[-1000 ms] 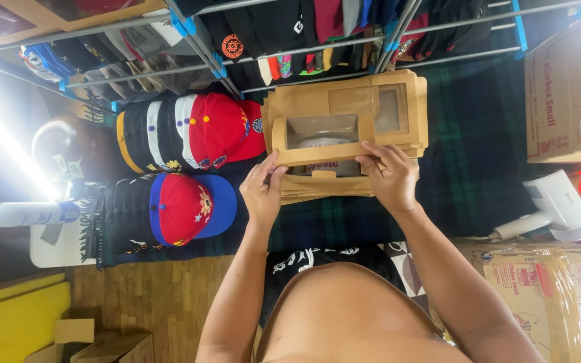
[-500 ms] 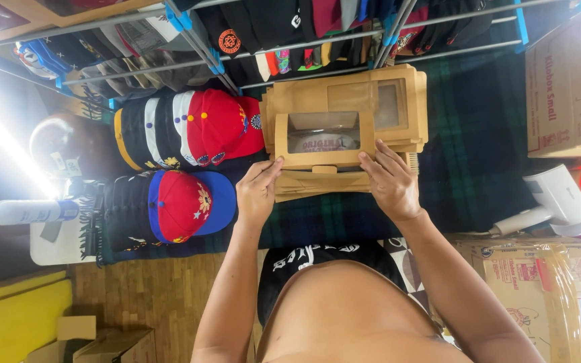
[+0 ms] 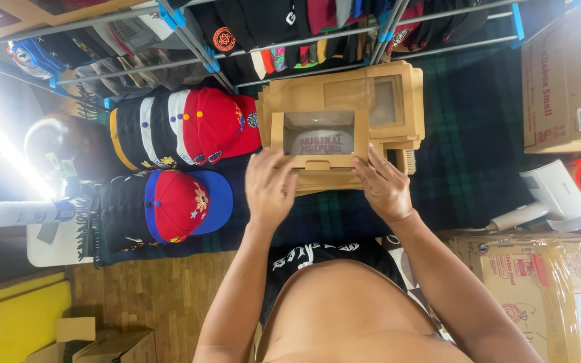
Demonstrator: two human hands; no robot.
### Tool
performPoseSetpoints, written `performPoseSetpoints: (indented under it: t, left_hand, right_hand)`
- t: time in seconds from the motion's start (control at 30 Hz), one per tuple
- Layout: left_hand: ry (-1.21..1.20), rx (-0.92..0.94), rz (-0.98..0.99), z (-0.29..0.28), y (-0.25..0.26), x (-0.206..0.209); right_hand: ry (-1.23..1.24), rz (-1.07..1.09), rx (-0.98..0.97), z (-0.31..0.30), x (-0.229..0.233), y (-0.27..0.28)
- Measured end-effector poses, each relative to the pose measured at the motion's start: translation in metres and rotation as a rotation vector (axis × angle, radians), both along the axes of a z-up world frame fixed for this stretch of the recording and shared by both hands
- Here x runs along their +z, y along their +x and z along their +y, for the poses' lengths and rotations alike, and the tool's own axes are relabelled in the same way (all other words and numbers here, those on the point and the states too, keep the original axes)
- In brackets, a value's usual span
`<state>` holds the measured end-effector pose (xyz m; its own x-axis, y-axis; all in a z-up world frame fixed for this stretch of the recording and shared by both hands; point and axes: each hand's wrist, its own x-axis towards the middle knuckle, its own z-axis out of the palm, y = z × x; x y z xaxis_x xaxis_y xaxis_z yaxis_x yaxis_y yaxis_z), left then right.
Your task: The person folds cardboard boxes by hand, places baseball caps inside them, and stacks the completed boxes onto a shelving unit.
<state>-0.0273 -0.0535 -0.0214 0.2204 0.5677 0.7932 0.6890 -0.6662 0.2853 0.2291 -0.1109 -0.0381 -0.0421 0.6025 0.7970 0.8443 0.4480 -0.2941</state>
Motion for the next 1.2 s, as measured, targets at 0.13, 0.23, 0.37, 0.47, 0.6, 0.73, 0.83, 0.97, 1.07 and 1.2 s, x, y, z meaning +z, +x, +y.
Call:
performPoseSetpoints:
  t: [0.13, 0.23, 0.37, 0.47, 0.6, 0.73, 0.83, 0.97, 1.07, 1.2]
  left_hand:
    - [-0.08, -0.152, 0.069, -0.004, 0.024, 0.002]
    - [-0.101, -0.156, 0.045, -0.003, 0.03, -0.001]
    - [-0.069, -0.172, 0.043, 0.0, 0.028, -0.006]
    - [-0.048, -0.18, 0.051, 0.001, 0.029, -0.005]
    - [-0.037, -0.19, 0.039, 0.001, 0.032, -0.004]
    - [-0.069, -0.161, -0.004, 0.002, 0.034, -0.008]
    - [-0.113, -0.14, -0.049, 0.003, 0.036, -0.01]
    - [-0.196, -0.107, -0.171, 0.0, 0.035, -0.013]
    - [-0.188, -0.093, -0.228, 0.0, 0.034, -0.02]
    - [-0.177, -0.086, -0.23, -0.001, 0.039, -0.011]
  right_hand:
    - [-0.007, 0.012, -0.025, 0.002, 0.001, -0.003]
    - [-0.012, 0.019, -0.042, 0.003, 0.001, -0.001]
    - [-0.029, 0.044, -0.042, 0.003, 0.001, -0.002]
    - [-0.032, 0.037, -0.06, 0.004, 0.002, -0.003]
    - [-0.03, 0.046, -0.055, 0.002, 0.002, -0.002]
    - [-0.03, 0.055, -0.057, 0.002, -0.004, -0.002]
    - [-0.036, 0.073, -0.052, 0.004, -0.002, -0.003]
    - [-0.041, 0.111, -0.036, 0.005, -0.008, -0.002]
    - [-0.043, 0.142, -0.03, 0.006, -0.006, -0.002]
    - [-0.048, 0.144, -0.033, 0.003, -0.006, -0.002]
